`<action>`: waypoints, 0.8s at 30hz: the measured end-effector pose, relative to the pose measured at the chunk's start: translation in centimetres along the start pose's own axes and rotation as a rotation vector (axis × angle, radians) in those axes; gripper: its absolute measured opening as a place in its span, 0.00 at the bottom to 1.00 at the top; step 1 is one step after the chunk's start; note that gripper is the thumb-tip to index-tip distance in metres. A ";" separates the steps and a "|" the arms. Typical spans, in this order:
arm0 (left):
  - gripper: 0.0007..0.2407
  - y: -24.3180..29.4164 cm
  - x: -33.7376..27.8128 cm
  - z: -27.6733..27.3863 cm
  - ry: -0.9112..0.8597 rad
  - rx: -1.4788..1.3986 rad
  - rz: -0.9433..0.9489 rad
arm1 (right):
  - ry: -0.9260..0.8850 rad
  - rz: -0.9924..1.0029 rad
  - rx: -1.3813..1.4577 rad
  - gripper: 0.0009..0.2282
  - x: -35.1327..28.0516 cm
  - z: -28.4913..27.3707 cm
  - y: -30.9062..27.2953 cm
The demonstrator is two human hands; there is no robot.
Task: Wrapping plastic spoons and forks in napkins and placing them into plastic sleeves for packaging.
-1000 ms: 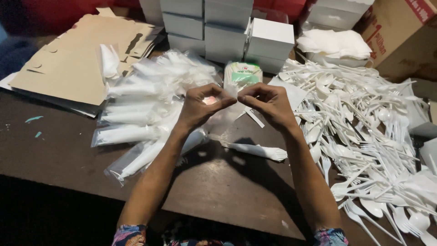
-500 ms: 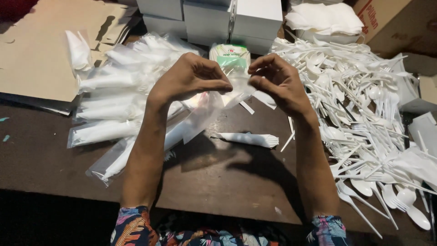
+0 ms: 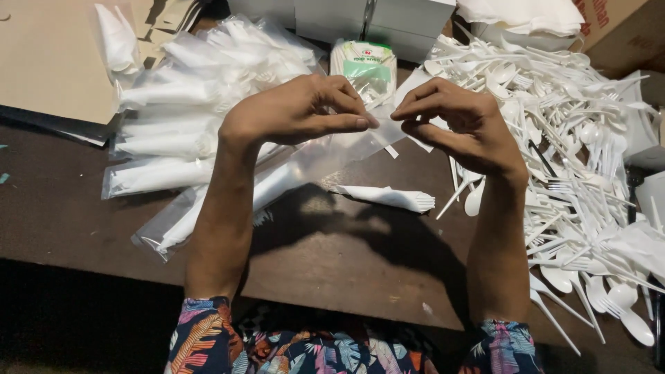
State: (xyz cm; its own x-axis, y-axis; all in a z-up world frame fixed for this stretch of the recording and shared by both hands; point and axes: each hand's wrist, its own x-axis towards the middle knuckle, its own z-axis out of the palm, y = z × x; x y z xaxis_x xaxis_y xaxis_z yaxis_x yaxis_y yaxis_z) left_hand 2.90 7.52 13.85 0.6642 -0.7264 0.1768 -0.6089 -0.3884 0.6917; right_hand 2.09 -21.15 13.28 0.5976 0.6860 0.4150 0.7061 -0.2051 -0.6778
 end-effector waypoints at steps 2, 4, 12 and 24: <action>0.13 -0.3 0.1 0.1 -0.003 0.032 0.001 | 0.004 0.011 0.040 0.09 -0.1 -0.1 0.0; 0.09 -0.9 0.1 0.1 0.124 0.027 0.169 | -0.074 0.001 0.077 0.08 -0.2 -0.2 -0.1; 0.06 -0.6 0.2 -0.1 0.287 -0.032 0.370 | 0.016 -0.004 0.052 0.08 -0.3 0.1 0.8; 0.05 -0.7 0.9 0.4 0.299 0.136 0.467 | 0.134 0.051 0.116 0.08 -0.8 0.2 1.4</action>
State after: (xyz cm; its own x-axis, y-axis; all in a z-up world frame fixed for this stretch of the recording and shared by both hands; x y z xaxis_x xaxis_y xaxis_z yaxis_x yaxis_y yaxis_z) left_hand 3.76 6.91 13.29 0.3925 -0.6541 0.6466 -0.9048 -0.1483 0.3992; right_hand 2.58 -21.87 11.88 0.6824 0.5760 0.4500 0.6293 -0.1498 -0.7626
